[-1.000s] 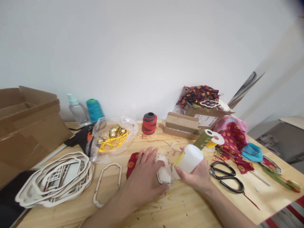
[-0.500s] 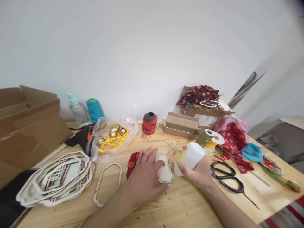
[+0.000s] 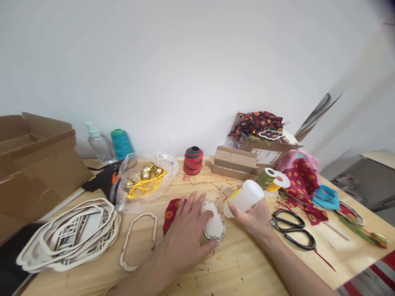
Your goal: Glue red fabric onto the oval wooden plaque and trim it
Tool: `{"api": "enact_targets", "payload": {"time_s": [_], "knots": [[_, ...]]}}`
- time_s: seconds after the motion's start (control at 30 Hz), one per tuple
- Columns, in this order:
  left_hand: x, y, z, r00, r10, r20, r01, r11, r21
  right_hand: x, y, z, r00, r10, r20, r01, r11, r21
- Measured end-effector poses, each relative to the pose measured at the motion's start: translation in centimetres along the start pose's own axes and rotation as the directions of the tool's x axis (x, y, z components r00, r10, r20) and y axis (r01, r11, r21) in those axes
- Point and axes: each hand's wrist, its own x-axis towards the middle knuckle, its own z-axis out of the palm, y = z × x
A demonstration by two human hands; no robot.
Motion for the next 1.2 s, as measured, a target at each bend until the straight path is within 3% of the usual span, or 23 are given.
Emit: {"api": "enact_targets", "payload": {"time_s": [0.43,0.67,0.9,0.97,1.03,1.1,1.13,1.2], "knots": [[-0.2,0.4,0.0,1.0,-0.004,-0.005,0.004,1.0,0.027,0.7,0.1,0.6,0.989,0.146,-0.039,-0.144,0.989,0.041],[-0.4,0.3,-0.1,1.0,-0.014,0.011,0.014,1.0,0.015,1.7,-0.6,1.9,0.972,0.236,0.017,-0.236,0.959,0.154],[-0.6,0.4,-0.9,0.998,0.013,-0.063,-0.017,0.998,-0.068,1.5,-1.3,0.7,0.906,0.377,-0.192,-0.291,0.885,0.364],[-0.6,0.4,-1.3,0.989,-0.007,-0.146,-0.01,0.993,-0.118,0.8,-2.5,0.2,0.889,0.433,-0.149,-0.301,0.797,0.523],[-0.6,0.5,-1.7,0.975,-0.064,-0.211,0.015,0.974,-0.227,-0.3,-3.9,0.2,0.833,0.546,0.087,-0.365,0.425,0.828],[-0.6,0.7,-2.0,0.964,-0.139,-0.226,0.04,0.918,-0.395,-1.5,-5.2,0.9,0.778,0.562,0.28,-0.394,0.091,0.914],[-0.6,0.9,-2.1,0.961,-0.167,-0.223,0.042,0.878,-0.476,-2.0,-5.8,1.5,0.761,0.54,0.359,-0.408,-0.031,0.912],[-0.5,1.3,-2.6,0.955,-0.184,-0.233,0.011,0.806,-0.592,-2.6,-6.8,3.0,0.731,0.458,0.506,-0.486,-0.171,0.857]]}}
